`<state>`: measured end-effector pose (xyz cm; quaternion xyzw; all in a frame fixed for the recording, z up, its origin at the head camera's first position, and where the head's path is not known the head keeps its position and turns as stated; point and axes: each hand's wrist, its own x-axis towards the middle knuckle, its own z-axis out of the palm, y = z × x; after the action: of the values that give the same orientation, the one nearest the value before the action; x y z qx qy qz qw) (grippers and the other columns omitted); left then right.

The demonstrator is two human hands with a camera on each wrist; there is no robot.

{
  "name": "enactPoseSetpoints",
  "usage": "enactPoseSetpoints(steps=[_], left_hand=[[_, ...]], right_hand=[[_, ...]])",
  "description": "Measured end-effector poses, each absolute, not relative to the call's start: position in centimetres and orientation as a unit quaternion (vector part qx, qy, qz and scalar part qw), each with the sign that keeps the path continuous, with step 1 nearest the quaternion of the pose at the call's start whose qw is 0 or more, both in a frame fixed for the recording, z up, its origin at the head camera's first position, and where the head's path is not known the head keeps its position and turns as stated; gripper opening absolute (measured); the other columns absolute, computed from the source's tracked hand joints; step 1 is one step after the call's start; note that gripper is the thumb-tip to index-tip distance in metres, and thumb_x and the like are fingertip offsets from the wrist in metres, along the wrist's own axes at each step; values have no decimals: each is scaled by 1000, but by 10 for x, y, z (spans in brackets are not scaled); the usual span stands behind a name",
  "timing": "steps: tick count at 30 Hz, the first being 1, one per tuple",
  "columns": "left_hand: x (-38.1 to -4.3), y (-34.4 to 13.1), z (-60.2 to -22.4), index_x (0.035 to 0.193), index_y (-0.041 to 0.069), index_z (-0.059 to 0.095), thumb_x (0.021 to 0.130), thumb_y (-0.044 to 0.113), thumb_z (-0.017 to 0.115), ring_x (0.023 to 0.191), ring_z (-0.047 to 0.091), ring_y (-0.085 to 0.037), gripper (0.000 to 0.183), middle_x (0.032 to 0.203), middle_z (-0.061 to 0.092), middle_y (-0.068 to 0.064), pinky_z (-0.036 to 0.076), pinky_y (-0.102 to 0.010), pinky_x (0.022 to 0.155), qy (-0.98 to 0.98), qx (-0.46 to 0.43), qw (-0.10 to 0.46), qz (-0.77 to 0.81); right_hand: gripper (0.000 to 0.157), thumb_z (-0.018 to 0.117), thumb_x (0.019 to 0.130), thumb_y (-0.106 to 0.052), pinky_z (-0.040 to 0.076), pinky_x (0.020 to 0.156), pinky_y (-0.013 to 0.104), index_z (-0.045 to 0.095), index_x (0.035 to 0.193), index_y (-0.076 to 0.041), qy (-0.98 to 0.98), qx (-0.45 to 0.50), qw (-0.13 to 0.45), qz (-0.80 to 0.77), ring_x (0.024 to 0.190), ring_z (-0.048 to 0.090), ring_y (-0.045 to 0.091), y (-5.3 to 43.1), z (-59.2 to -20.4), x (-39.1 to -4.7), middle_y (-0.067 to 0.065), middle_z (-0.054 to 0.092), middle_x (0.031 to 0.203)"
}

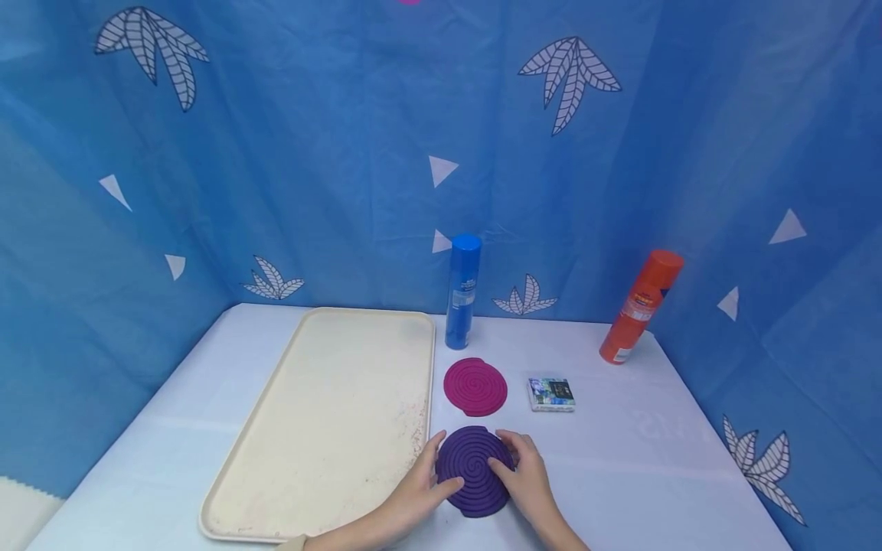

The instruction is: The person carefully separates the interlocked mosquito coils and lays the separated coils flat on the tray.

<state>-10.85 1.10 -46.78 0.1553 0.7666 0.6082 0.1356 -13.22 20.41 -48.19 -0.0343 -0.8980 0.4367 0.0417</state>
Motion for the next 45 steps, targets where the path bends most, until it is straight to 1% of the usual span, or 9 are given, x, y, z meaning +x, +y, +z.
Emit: enactPoseSetpoints(steps=[5, 10, 15, 20, 26, 32, 36, 39, 45], left_hand=[[-110, 13, -470, 146, -8, 19, 90, 20, 57, 137, 28, -51, 73, 149, 25, -34, 29, -63, 109, 752, 133, 133, 632], [-113, 15, -473, 145, -4, 27, 89, 16, 59, 134, 30, -53, 67, 148, 26, -35, 36, -62, 106, 724, 98, 122, 672], [-122, 7, -469, 142, -2, 33, 89, 17, 59, 129, 40, -49, 62, 143, 34, -34, 42, -57, 104, 745, 113, 96, 650], [-143, -6, -454, 147, 1, 22, 92, 22, 58, 127, 45, -42, 70, 142, 38, -28, 44, -53, 104, 760, 130, 79, 632], [-177, -19, -431, 148, 4, 22, 87, 14, 67, 95, 70, -25, 76, 110, 65, -25, 58, -34, 84, 720, 111, 66, 682], [-196, -32, -406, 145, 10, 32, 85, 3, 67, 69, 68, -7, 70, 87, 70, -18, 61, -28, 72, 674, 76, 22, 735], [-207, -41, -390, 140, 11, 40, 86, 3, 67, 68, 68, -6, 61, 79, 70, -5, 60, -25, 72, 655, 61, -18, 753], [-213, -46, -381, 133, 9, 49, 87, 5, 66, 69, 68, -5, 49, 78, 70, 1, 59, -23, 73, 651, 50, -50, 755], [-217, -55, -372, 108, 0, 65, 88, 5, 66, 78, 66, -4, 21, 89, 68, -3, 56, -16, 75, 666, 40, -91, 739]], right_hand=[[51, 68, 78, 4, 55, 80, 32, 53, 127, 3, -865, -64, 11, 498, 93, 63, 24, 205, -481, -139, 23, 57, 114], [60, 68, 77, 8, 58, 75, 27, 47, 132, 5, -803, -99, -22, 587, 91, 68, 24, 207, -480, -146, 28, 63, 113], [61, 69, 78, 7, 58, 74, 24, 47, 134, 2, -768, -109, -35, 630, 86, 69, 16, 208, -466, -152, 16, 71, 100], [62, 68, 82, 4, 57, 75, 19, 43, 138, -1, -746, -92, -21, 659, 84, 66, 3, 203, -436, -164, 12, 69, 106], [57, 64, 87, 2, 57, 80, 18, 42, 138, -5, -690, -79, 2, 719, 88, 67, 2, 183, -401, -186, -1, 67, 101], [54, 58, 89, 5, 56, 85, 21, 41, 140, -5, -627, -58, 10, 777, 93, 68, 3, 160, -380, -199, -6, 66, 103], [58, 57, 89, 5, 57, 82, 20, 39, 143, -7, -593, -48, 8, 804, 90, 69, 3, 148, -368, -204, -4, 67, 108], [62, 56, 89, 6, 58, 77, 19, 35, 146, -7, -574, -36, -1, 818, 84, 70, 4, 141, -361, -204, -4, 69, 102], [67, 53, 90, 7, 58, 74, 17, 23, 149, -2, -554, -11, -44, 831, 81, 70, 4, 134, -355, -202, -6, 68, 98]])
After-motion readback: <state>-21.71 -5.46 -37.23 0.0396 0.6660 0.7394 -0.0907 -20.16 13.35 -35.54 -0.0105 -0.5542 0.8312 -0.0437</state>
